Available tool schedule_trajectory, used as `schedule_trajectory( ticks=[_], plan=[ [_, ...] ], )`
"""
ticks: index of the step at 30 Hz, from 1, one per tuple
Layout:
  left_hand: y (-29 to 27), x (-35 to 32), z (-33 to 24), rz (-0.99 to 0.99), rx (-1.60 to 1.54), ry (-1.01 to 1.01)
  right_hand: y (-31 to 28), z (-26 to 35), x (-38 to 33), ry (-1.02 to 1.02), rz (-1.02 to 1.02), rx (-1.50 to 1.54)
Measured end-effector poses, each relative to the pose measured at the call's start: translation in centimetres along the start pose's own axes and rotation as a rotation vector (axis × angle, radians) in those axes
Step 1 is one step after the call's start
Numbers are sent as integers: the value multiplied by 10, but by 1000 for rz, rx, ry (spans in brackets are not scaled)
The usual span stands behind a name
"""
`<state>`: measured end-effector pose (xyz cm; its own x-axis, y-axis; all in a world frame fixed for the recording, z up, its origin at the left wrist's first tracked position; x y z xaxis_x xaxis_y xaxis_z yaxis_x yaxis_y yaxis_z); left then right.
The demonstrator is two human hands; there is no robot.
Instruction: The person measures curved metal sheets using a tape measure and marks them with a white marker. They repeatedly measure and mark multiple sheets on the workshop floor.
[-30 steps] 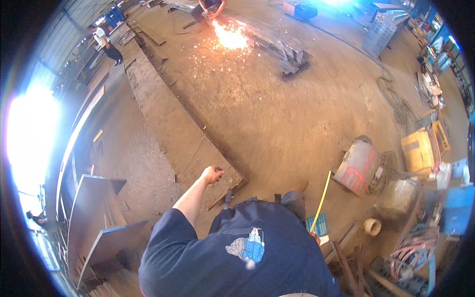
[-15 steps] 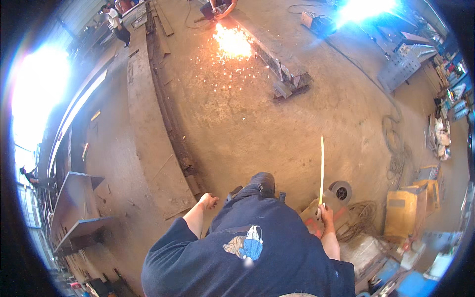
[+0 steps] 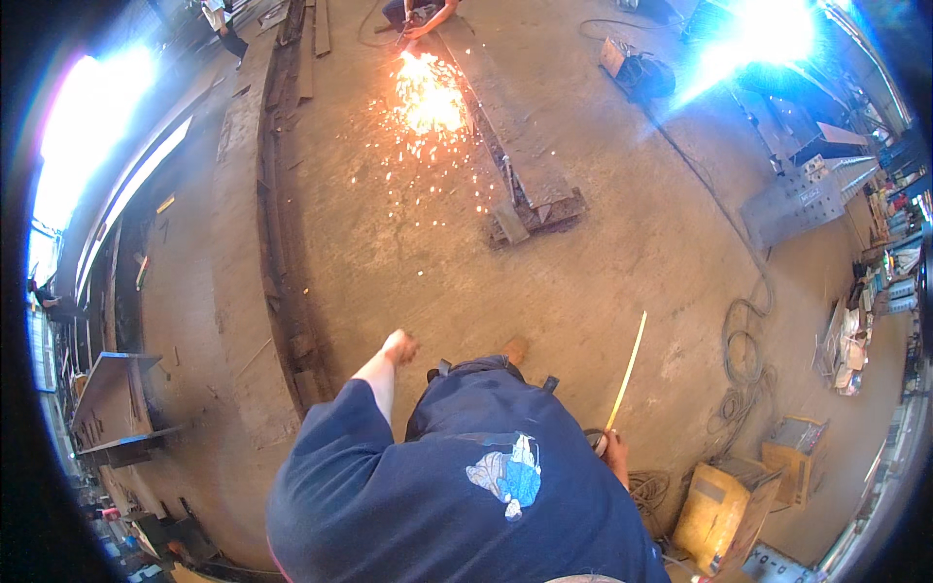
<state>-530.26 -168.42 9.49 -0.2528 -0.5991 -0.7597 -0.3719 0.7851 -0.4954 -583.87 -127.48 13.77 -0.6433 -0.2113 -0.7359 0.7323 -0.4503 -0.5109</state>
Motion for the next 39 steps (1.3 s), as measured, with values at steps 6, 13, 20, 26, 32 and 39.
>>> schedule_trajectory(
  ticks=[6, 13, 20, 26, 32, 39],
  plan=[
    [-100, 94, -309, -164, -147, 331, -55, 65, 45, -69, 12, 6],
    [-102, 198, -445, -296, -83, 315, -135, 199, 228, -5, 119, -89],
    [-3, 232, -504, 51, -216, -117, -255, 387, 404, 122, 231, -78],
    [29, 245, -582, -37, -497, -275, -309, 604, 553, -96, 98, -180],
    [-8, 357, -642, 36, -430, -289, -291, 807, 637, -138, 81, -269],
    [-177, 544, -779, -698, -34, 143, -241, 968, 701, -132, 136, -448]
  ],
)
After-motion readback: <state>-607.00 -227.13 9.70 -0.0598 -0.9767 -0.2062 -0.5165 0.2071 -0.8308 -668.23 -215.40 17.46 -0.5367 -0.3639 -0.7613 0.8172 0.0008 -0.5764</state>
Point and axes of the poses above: each hand's wrist, its own x-axis towards the middle knuckle, its own y-axis out of the palm, z = x × y, the point moved 1 cm from there along x, towards the middle knuckle, and after that the axes turned 9 degrees about y, right-handed, at the moved point
